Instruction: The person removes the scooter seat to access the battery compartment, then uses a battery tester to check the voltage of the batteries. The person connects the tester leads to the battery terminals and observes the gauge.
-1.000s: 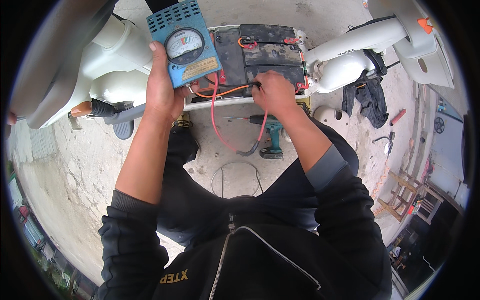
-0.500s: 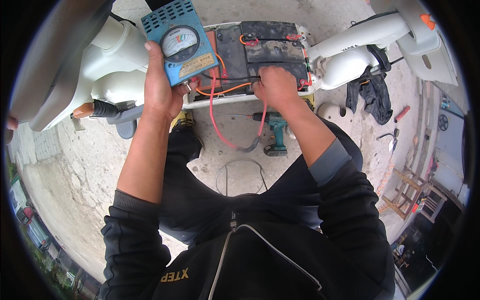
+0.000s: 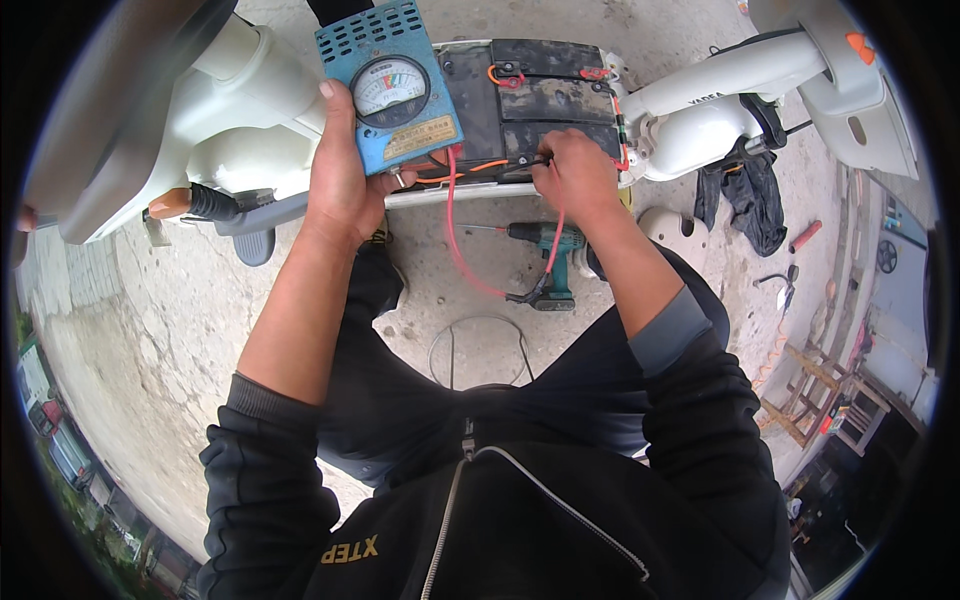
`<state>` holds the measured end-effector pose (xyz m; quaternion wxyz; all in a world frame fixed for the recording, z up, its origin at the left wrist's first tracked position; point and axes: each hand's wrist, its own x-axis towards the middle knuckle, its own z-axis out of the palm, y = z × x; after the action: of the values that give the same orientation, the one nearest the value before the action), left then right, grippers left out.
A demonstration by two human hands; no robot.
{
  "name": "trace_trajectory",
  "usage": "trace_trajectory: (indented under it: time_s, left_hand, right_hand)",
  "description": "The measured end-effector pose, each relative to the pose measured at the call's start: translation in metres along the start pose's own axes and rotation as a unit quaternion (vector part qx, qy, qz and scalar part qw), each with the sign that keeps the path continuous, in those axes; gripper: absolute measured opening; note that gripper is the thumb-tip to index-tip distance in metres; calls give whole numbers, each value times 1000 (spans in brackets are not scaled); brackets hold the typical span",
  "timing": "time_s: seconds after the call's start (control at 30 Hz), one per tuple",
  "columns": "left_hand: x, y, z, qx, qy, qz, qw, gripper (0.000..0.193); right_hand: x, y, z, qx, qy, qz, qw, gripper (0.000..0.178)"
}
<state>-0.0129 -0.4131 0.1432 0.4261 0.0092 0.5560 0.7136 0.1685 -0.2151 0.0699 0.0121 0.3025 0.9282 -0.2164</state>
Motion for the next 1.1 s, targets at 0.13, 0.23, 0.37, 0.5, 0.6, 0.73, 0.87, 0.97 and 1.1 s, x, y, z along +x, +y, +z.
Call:
trace_trajectory:
  time_s: [0.13,0.23,0.37,0.5,0.6,0.73,0.87,0.97,1.1]
  left_hand:
    - [-11,-8,6,13,28,-16,999,77]
    - [-18,-13,9,16,34,-39,999,79]
    - [-29,-18,11,21,49,-67,996,78]
    - [-37,-18,10,9,51,-69,996,76]
    - [-42,-18,10,-4,61,-74,995,68]
    - [-44,-20,8,-21,72,-75,994,64]
    - [-40,-24,5,-7,71,-61,996,70]
    - [-38,-27,3,6,66,-58,996,73]
    - [-38,-29,5,15,63,-68,996,74]
  right_hand:
    - [-2,3,1,12,7,7,1000,13]
    - [-6,3,2,41,10,-7,999,17]
    - [-15,2,-3,102,9,-39,994,36]
    - [-29,-1,-13,47,-2,-106,993,51]
    - [-39,-4,-20,54,-4,-150,987,49]
    - [-46,-9,-18,90,0,-164,982,42]
    - [-46,-7,-18,29,53,-181,982,43]
    - [-45,-4,-23,-52,96,-196,974,39]
    - [-48,-3,-30,-134,90,-136,977,29]
